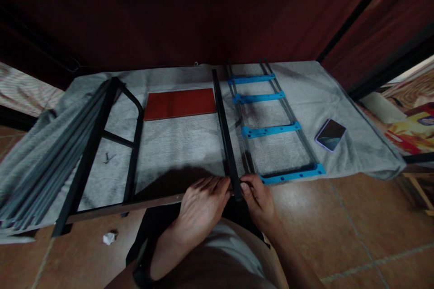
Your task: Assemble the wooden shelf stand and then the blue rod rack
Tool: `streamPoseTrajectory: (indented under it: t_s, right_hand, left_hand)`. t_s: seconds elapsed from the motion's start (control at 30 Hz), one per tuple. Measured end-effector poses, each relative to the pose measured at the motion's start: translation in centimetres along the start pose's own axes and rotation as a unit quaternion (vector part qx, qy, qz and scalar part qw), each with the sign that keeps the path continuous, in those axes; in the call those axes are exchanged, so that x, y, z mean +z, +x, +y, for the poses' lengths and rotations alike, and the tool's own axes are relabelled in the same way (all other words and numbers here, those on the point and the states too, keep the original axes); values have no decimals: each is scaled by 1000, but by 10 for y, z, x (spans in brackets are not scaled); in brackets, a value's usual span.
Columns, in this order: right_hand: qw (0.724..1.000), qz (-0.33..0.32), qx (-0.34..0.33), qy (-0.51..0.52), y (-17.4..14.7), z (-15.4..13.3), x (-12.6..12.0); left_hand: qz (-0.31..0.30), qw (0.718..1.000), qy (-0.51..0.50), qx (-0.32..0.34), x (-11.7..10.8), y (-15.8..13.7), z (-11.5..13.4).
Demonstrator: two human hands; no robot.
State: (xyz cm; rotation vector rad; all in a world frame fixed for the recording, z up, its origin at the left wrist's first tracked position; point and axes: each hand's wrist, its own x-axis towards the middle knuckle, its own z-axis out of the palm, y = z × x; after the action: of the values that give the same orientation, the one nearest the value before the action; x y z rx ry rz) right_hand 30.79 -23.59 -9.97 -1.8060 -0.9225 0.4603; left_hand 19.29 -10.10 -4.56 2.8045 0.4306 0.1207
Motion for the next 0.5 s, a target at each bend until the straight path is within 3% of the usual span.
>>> streamPoseTrajectory:
  t_s: [0.23,0.5]
  right_hand:
    - [1000,14,-16,-23,14,-19,-1]
    - [1000,-10,-5,-13,1,-3,-2]
  left_hand:
    - [6,1000,2,3,-1,0,0]
    - [-2,1000,-3,3,0,-1,-1]
